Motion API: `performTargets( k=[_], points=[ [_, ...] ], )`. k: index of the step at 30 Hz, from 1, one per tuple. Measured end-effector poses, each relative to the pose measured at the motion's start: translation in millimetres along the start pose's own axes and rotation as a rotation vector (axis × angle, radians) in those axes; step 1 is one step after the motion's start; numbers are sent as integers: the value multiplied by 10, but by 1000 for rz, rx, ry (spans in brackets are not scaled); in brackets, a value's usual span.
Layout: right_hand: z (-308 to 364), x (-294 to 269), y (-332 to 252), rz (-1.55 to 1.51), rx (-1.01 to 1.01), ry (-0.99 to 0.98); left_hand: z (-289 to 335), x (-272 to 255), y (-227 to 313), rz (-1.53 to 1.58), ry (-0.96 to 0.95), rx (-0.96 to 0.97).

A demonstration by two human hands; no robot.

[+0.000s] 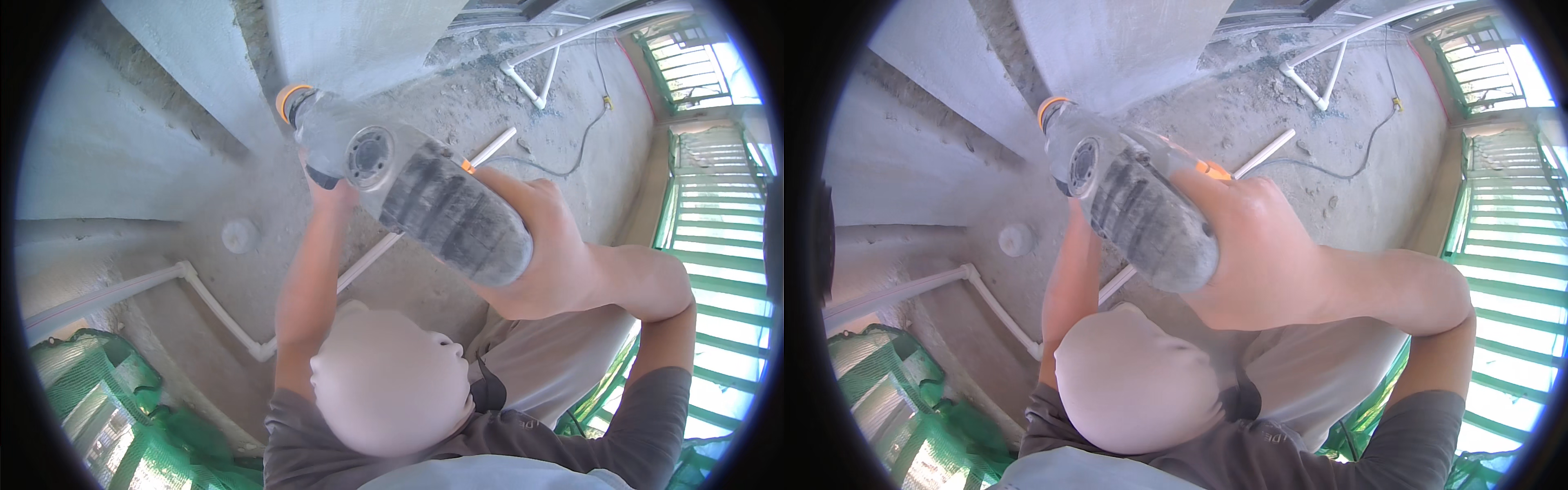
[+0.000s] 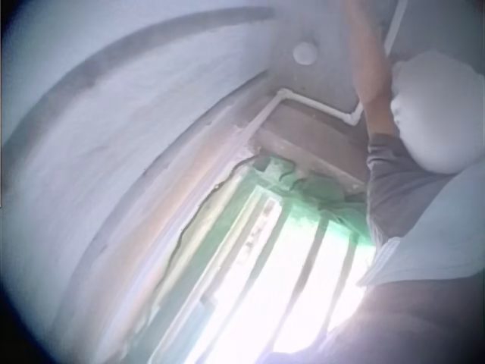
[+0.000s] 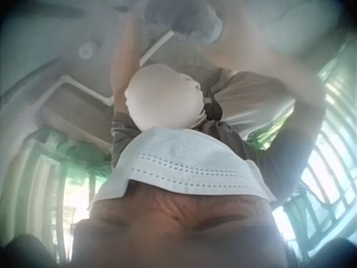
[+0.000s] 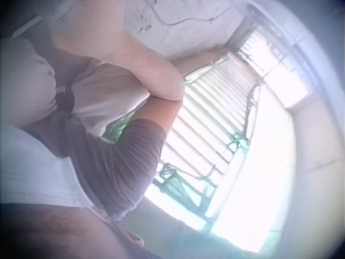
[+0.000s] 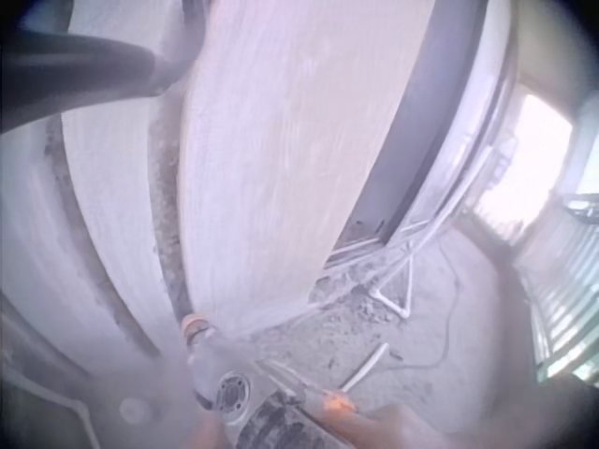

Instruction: The person uses a rotary hammer drill to bore holes into a concrete floor, then clears debris and fits white PVC pipe sections into the drilled holes. The person repeats this process for multiple holes, checking fit and clearing dust between each insertion.

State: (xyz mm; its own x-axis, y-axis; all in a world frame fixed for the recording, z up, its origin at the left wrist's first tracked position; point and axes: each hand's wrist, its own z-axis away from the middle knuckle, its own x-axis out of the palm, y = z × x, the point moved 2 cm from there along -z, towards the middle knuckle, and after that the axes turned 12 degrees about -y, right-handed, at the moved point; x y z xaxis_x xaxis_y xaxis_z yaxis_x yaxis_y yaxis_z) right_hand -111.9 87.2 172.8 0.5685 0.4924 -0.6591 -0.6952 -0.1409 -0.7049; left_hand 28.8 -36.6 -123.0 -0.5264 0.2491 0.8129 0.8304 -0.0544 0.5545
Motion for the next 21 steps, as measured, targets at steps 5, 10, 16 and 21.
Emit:
performTargets(
  k=[5,10,16,21],
  points=[
    [-44,220,90,87,-15,11,4,-112,3,-195,-90,22],
    [-107,140,77,71,4,14,-13,-227,39,-474,-120,95],
    [-370,-38,51,67,-37,61,-51,-153,-9,113,2,-36],
    [-337,123,269,-21,32,-5,-10,-192,-35,-46,68,-63]
  ],
)
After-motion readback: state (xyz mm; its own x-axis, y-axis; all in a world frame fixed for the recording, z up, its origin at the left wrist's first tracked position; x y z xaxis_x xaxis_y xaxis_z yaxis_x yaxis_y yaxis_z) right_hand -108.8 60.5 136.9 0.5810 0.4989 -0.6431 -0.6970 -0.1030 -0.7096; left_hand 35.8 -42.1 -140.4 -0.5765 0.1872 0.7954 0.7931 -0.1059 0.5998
